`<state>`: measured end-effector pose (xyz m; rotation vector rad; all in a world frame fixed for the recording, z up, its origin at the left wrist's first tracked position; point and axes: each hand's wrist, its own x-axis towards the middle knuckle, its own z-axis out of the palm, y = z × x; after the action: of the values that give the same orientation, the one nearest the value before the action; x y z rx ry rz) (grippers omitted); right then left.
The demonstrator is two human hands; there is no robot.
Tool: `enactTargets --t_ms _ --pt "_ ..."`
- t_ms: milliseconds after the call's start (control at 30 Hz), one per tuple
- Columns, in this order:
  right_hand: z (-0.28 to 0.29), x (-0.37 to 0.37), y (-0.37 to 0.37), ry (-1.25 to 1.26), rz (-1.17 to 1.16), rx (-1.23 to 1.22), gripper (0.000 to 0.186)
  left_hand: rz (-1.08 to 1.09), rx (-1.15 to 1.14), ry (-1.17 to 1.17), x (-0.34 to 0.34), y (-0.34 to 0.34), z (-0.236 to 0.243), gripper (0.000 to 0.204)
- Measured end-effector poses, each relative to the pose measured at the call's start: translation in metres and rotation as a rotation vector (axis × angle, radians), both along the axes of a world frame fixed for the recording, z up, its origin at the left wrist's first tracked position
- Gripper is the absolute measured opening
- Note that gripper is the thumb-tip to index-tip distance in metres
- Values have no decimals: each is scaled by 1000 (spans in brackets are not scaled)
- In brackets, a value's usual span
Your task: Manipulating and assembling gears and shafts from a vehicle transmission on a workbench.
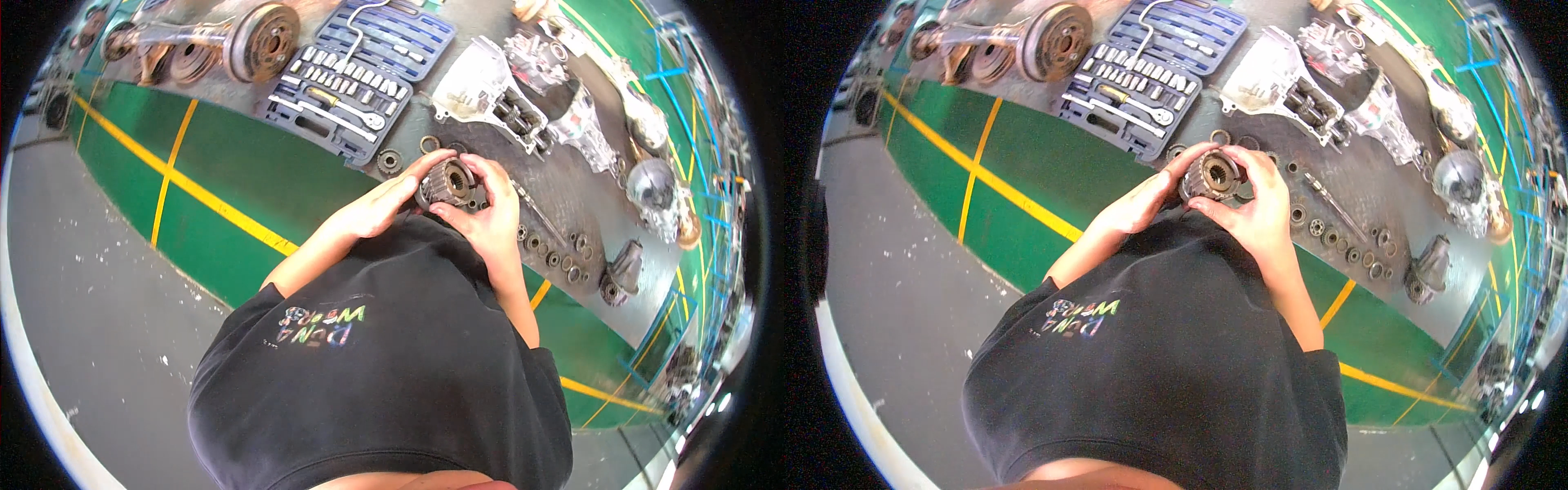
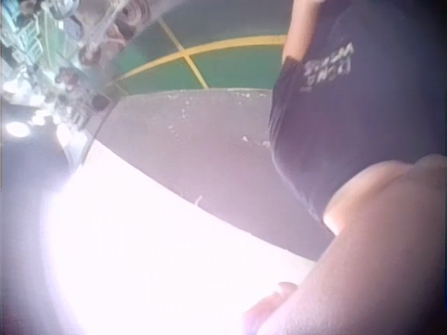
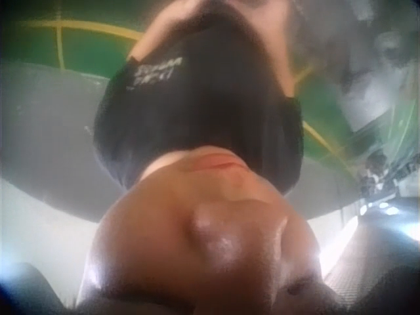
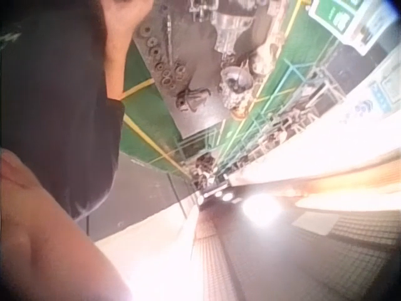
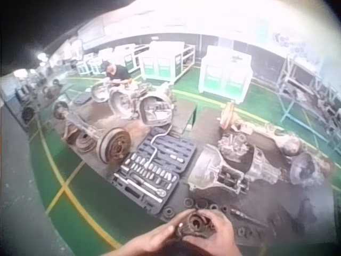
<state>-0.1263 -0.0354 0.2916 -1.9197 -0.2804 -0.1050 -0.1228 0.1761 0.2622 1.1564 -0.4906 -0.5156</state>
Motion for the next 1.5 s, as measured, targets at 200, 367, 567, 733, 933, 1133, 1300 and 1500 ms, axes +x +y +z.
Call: enactTargets --t_ms 200,367,567,733,933,1133,1300,1500 --pt "16 21 -30 11 282 180 68 212 304 -1 -18 -27 54 61" --pt "32 27 -50 188 457 486 65 270 343 -33 -25 -39 74 60" --pt "24 19 -52 113 472 459 67 267 229 25 -34 -39 85 60" --pt "22 12 -44 167 475 457 68 358 314 -58 -44 -33 70 55" --pt "23 8 -34 183 486 449 67 343 257 54 -51 -23 82 58" --pt "23 4 -29 190 476 440 67 375 278 26 -56 -21 82 58" --pt "20 2 -29 144 450 393 67 383 290 -24 -56 -23 82 57" --pt "19 1 -33 50 432 286 71 386 306 -39 -55 -24 75 54"
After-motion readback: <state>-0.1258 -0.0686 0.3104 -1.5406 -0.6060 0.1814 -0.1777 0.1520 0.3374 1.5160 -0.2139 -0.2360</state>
